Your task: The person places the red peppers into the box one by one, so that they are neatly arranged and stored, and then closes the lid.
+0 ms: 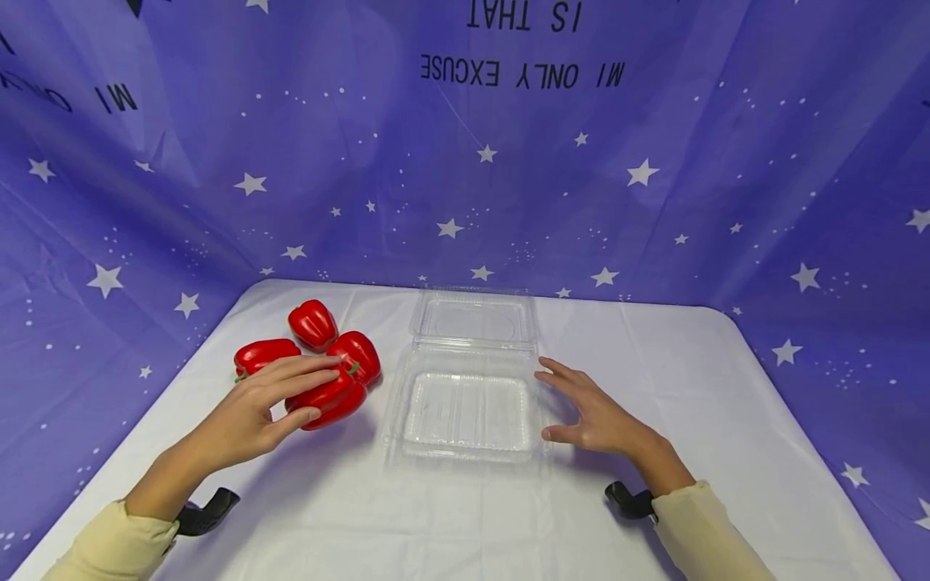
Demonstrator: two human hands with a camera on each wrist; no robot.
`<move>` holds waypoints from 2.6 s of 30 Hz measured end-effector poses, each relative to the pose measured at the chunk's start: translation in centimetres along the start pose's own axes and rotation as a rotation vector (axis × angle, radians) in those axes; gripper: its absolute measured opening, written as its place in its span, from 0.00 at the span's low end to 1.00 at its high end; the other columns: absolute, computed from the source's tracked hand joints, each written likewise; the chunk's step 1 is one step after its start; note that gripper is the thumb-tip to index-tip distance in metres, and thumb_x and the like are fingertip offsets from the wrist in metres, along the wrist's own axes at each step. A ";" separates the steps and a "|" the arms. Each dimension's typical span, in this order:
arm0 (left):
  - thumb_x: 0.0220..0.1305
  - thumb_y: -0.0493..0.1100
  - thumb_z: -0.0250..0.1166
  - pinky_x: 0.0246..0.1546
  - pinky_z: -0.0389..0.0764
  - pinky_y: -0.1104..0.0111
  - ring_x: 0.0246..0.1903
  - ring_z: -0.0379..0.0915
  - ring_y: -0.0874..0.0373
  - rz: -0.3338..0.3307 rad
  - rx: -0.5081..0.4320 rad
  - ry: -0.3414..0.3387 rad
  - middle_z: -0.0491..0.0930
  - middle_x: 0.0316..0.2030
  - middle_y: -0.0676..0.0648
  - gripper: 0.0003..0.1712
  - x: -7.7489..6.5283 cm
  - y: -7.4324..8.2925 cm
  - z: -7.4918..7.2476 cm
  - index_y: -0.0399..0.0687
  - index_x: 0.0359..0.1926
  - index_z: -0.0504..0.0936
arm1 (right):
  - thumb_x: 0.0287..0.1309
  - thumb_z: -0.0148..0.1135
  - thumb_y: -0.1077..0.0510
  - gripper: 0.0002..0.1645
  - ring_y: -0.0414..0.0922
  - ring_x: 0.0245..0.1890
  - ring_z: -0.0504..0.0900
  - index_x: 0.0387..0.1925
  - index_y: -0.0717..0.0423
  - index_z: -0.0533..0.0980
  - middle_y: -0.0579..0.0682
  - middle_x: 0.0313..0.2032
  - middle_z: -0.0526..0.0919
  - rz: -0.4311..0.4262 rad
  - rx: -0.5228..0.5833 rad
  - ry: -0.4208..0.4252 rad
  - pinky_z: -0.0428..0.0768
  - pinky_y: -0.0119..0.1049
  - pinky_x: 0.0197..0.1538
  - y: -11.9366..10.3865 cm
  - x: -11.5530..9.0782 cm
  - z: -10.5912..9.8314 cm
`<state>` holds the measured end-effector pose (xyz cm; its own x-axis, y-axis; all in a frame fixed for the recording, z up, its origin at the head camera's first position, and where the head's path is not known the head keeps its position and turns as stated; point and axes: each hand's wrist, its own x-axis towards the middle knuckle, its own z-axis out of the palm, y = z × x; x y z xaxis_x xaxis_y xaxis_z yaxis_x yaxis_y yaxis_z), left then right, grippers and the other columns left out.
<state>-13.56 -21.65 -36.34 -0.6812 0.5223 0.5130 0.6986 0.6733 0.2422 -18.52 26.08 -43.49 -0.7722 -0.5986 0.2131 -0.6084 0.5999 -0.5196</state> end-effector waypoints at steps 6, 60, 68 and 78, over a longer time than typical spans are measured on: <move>0.52 0.39 0.75 0.64 0.72 0.48 0.64 0.72 0.50 0.036 -0.032 -0.066 0.79 0.62 0.52 0.32 1.1 0.3 0.4 0.53 0.60 0.81 | 0.49 0.74 0.51 0.49 0.65 0.71 0.59 0.70 0.60 0.65 0.62 0.74 0.59 -0.001 0.006 -0.004 0.62 0.72 0.64 0.1 0.1 0.1; 0.64 0.42 0.66 0.66 0.75 0.60 0.68 0.69 0.54 0.193 -0.086 -0.308 0.74 0.66 0.54 0.28 9.4 2.4 8.5 0.56 0.65 0.76 | 0.49 0.74 0.52 0.47 0.66 0.71 0.60 0.70 0.57 0.65 0.61 0.74 0.60 0.008 -0.021 -0.018 0.63 0.71 0.64 -0.2 0.5 -0.3; 0.64 0.42 0.66 0.64 0.77 0.59 0.67 0.68 0.54 0.192 -0.085 -0.346 0.74 0.66 0.54 0.28 9.9 2.6 9.4 0.57 0.65 0.76 | 0.50 0.73 0.51 0.47 0.65 0.72 0.60 0.71 0.55 0.65 0.62 0.74 0.59 0.009 -0.022 -0.025 0.62 0.71 0.65 0.0 0.6 -0.7; 0.65 0.43 0.65 0.66 0.76 0.59 0.68 0.68 0.55 0.169 -0.091 -0.375 0.73 0.67 0.55 0.28 10.3 2.4 10.6 0.58 0.66 0.76 | 0.52 0.72 0.50 0.47 0.66 0.73 0.58 0.71 0.60 0.64 0.61 0.75 0.58 0.047 -0.004 -0.050 0.61 0.74 0.65 -0.1 0.4 -0.6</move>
<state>-21.20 -9.08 -39.19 -0.5763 0.7870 0.2202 0.8122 0.5216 0.2612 -18.87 26.04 -42.85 -0.7896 -0.5959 0.1467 -0.5728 0.6298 -0.5246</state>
